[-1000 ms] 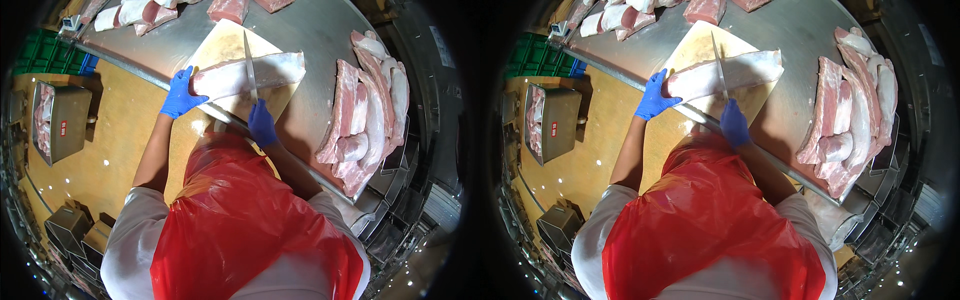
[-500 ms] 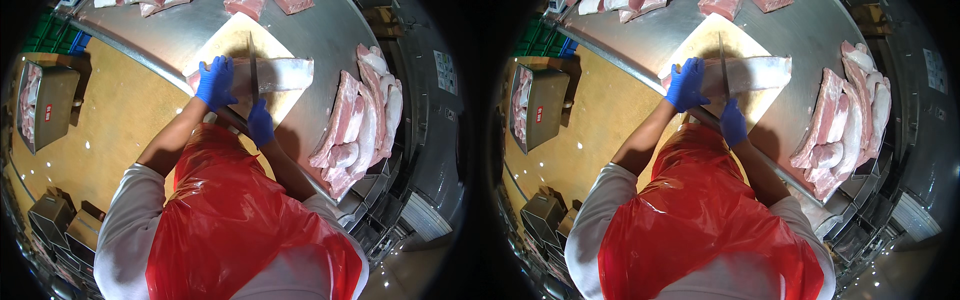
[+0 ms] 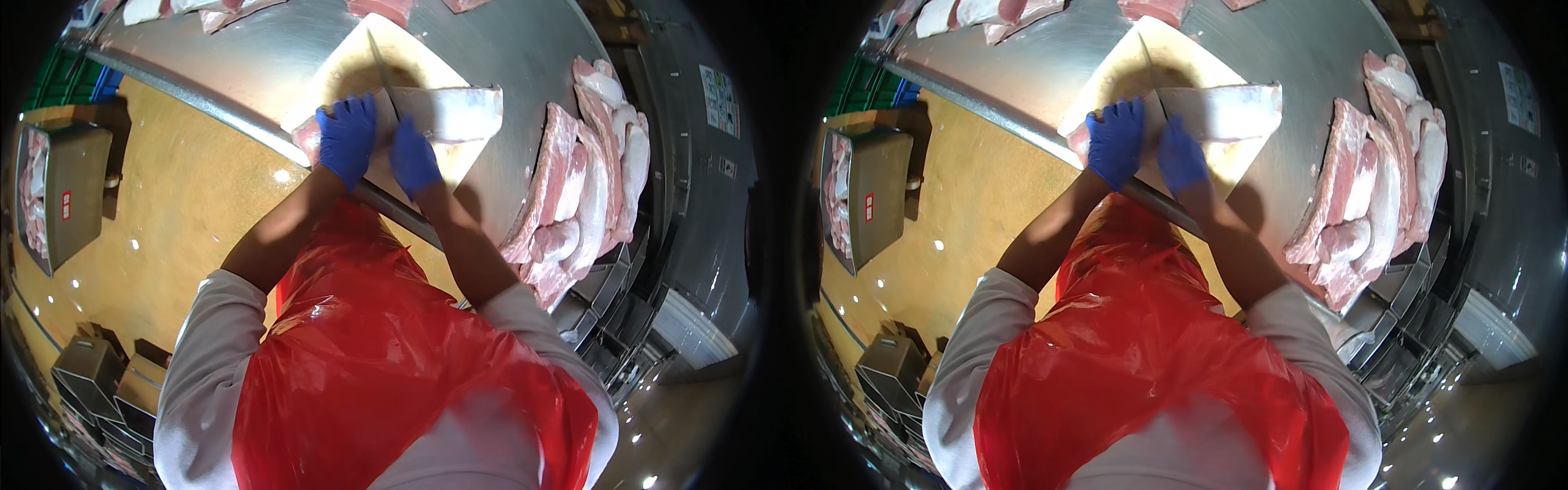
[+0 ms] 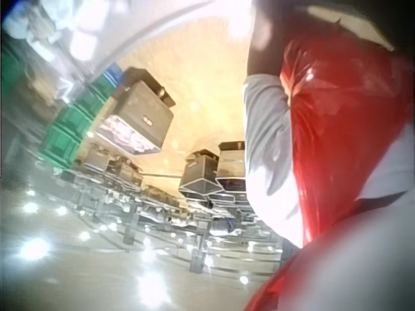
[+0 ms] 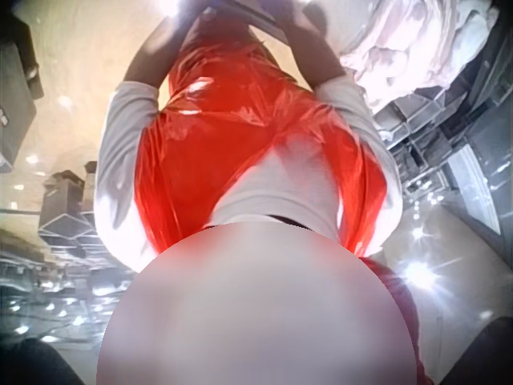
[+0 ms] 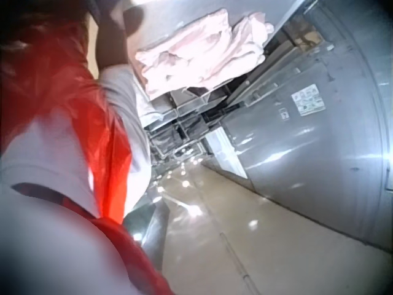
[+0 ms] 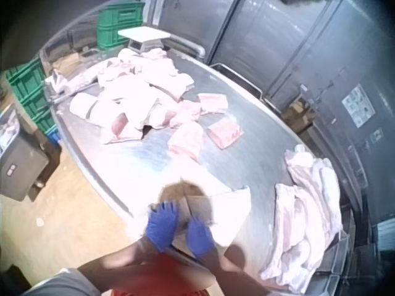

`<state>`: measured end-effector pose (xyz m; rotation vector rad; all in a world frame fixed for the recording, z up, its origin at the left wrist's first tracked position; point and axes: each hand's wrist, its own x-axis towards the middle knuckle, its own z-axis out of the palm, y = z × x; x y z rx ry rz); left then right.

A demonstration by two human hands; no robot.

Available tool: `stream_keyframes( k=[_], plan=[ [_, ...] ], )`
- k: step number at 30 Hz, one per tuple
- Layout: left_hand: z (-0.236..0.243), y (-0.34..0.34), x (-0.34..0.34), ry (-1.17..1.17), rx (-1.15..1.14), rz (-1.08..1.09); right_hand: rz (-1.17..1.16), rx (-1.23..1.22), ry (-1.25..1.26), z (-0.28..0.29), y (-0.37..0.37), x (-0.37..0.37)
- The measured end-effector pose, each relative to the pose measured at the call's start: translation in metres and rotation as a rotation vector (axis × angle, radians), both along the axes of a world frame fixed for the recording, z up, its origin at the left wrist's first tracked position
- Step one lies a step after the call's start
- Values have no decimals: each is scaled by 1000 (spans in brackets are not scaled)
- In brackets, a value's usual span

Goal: The person cuts large pieces of pork belly into smaller portions using a knife on a cutting board. The cut pieces are placed on a metal table. The person wears blue gloves and a red apron.

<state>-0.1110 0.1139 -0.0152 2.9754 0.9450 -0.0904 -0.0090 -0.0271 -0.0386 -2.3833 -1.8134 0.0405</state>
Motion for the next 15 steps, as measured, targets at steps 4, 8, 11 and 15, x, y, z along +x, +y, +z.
stream_keyframes(
  k=[4, 8, 11, 15],
  plan=[
    [10, 7, -6, -44, -121, 9, -402, -311, 464, 49, 46, -5],
    [2, 23, -7, -28, -181, -19, -407, -214, 470, 22, -91, -44],
    [12, 53, -8, -139, -480, 50, -458, -391, 557, 48, -178, -58],
    [-8, 152, -17, -467, -1363, 377, -487, -469, 505, 69, -251, -61]
  ],
)
